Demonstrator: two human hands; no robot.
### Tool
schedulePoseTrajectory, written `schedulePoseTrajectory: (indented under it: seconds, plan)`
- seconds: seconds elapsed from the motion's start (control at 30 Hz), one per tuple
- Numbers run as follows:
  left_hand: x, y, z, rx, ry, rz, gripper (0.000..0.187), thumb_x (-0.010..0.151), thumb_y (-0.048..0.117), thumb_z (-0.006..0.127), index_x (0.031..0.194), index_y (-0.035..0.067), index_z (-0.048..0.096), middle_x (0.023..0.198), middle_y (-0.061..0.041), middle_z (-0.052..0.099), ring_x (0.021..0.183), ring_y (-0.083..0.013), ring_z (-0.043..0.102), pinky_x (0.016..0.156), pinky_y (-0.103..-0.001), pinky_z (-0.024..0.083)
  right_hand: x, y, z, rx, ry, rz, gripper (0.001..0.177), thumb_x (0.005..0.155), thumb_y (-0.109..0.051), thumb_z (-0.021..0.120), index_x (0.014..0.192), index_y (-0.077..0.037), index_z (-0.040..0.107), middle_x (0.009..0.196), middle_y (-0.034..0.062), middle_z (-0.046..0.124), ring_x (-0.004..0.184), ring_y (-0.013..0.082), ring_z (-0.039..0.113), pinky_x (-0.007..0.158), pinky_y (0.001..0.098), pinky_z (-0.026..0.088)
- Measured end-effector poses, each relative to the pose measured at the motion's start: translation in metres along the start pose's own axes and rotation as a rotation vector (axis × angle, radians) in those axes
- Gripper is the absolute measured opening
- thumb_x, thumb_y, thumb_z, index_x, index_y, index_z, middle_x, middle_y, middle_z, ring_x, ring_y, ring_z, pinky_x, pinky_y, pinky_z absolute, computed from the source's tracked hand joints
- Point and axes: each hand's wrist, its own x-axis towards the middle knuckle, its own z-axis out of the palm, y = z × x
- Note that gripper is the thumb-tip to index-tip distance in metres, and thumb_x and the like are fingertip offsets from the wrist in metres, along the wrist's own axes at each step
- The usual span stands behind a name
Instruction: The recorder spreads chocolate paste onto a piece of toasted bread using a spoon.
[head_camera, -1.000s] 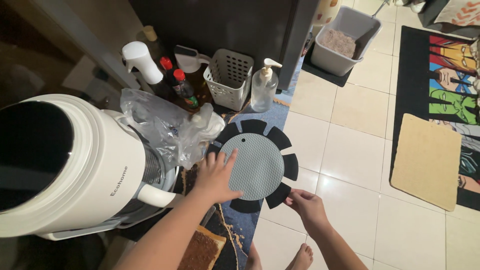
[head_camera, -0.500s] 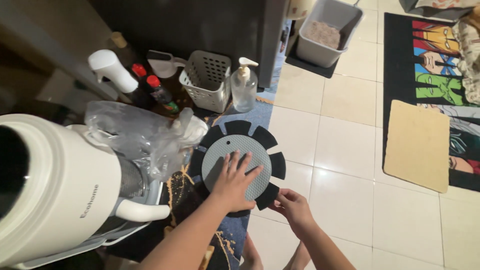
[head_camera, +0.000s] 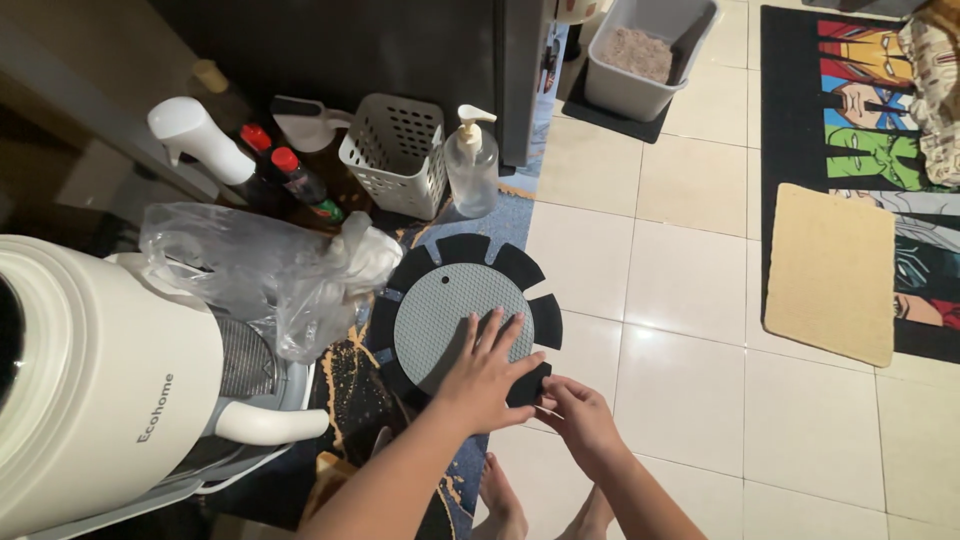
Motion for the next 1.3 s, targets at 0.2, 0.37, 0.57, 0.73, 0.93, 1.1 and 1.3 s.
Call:
schedulePoseTrajectory:
  seconds: [0.2,0.37,0.57,0.73,0.93,1.1,1.3]
  plan:
    - [0.004,0.006,-0.004,0.002,-0.062,-0.061,0.075,0.073,0.050,0.079,0.140,0.023,0.059,0.163,-0.023,0.021,0.152,-0.0469,0.009,0.119,-0.070,0.004,-0.012,-0.011,0.008,0.005,-0.066,0.013,0.029,0.098,-0.014,0.051,0.114,0.003,0.069,0.104,0.0102,0.075,0.096,0.0190,0.071,0.097,0.0394,0.056]
    - [0.004,0.004,-0.008,-0.066,-0.086,-0.094,0.072,0.075,0.048,0.078,0.139,0.024,0.060,0.164,-0.020,0.020,0.153,-0.0444,0.008,0.120,-0.068,0.003,-0.013,-0.010,0.006,0.015,-0.117,0.025,0.029,0.101,-0.016,0.053,0.116,0.003,0.068,0.104,0.0107,0.073,0.097,0.0195,0.070,0.099,0.0397,0.055]
    - [0.005,0.003,-0.006,-0.068,-0.087,-0.079,0.071,0.076,0.049,0.078,0.140,0.024,0.059,0.164,-0.021,0.019,0.154,-0.0448,0.007,0.119,-0.069,0.003,-0.013,-0.011,0.011,-0.051,-0.095,0.003,0.029,0.100,-0.018,0.055,0.113,0.003,0.070,0.101,0.0104,0.075,0.095,0.0190,0.072,0.096,0.0396,0.057]
    - [0.009,0.008,-0.007,0.002,-0.103,-0.095,0.072,0.077,0.052,0.077,0.142,0.027,0.058,0.165,-0.021,0.018,0.153,-0.0446,0.007,0.119,-0.071,0.005,-0.001,-0.002,0.003,-0.111,-0.074,-0.043,0.026,0.101,-0.017,0.058,0.108,0.005,0.069,0.095,0.0103,0.073,0.089,0.0197,0.071,0.093,0.0398,0.059]
    - [0.011,0.008,-0.011,0.064,-0.174,-0.166,0.075,0.077,0.056,0.076,0.144,0.029,0.055,0.167,-0.016,0.014,0.154,-0.0433,0.005,0.115,-0.076,0.006,-0.010,-0.014,0.012,-0.169,-0.023,-0.065,0.022,0.099,-0.013,0.059,0.102,0.006,0.069,0.091,0.0103,0.072,0.084,0.0203,0.071,0.090,0.0388,0.061]
    - [0.010,0.006,-0.012,0.104,-0.182,-0.167,0.076,0.078,0.060,0.073,0.146,0.033,0.052,0.167,-0.015,0.012,0.153,-0.0459,0.003,0.115,-0.077,0.007,-0.012,-0.018,0.014,-0.190,-0.012,-0.065,0.022,0.099,-0.012,0.059,0.100,0.008,0.069,0.091,0.0108,0.072,0.083,0.0200,0.072,0.089,0.0384,0.062]
    - [0.011,0.012,-0.020,0.111,-0.217,-0.186,0.081,0.076,0.065,0.072,0.147,0.031,0.051,0.167,-0.016,0.009,0.153,-0.0465,0.001,0.113,-0.079,0.006,-0.008,-0.015,0.011,-0.206,-0.025,-0.065,0.021,0.099,-0.012,0.060,0.100,0.007,0.068,0.088,0.0109,0.072,0.081,0.0203,0.071,0.086,0.0379,0.061]
